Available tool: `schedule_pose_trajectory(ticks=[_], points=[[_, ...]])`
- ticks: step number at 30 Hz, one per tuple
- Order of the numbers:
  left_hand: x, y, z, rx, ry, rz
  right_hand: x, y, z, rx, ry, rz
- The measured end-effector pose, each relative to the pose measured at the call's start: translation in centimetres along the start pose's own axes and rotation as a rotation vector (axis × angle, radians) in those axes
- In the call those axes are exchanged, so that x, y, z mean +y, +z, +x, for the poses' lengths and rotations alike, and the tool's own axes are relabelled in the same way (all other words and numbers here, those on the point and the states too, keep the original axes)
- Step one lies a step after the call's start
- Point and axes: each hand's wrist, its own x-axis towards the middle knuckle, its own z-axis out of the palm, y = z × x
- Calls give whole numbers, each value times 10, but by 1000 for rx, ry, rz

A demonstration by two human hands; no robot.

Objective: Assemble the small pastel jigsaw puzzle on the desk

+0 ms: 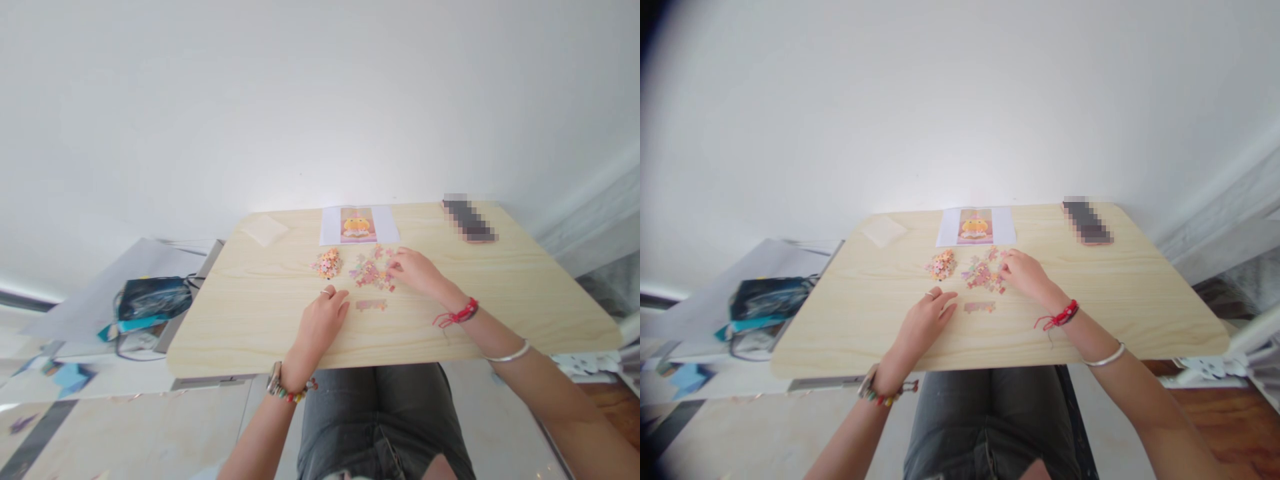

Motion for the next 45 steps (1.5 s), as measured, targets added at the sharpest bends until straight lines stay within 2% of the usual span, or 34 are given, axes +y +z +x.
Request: schedule_pose_trajectory(ticks=[5, 14, 21, 31, 38, 45], points=[[2, 1, -1, 13, 10, -1, -10, 1, -2, 3, 96, -82], [5, 0, -1, -5, 6, -11, -13, 1, 0, -14, 112, -157], [5, 2, -2, 1, 26, 5, -6, -2, -2, -12, 132, -100], [4, 1, -2, 20, 40, 10, 5, 3, -1, 6, 39, 21], [2, 1, -2, 18, 31, 10, 7, -4, -6, 116, -19, 111], [1, -2, 5, 26, 28, 23, -9, -6, -26, 75, -41, 112]])
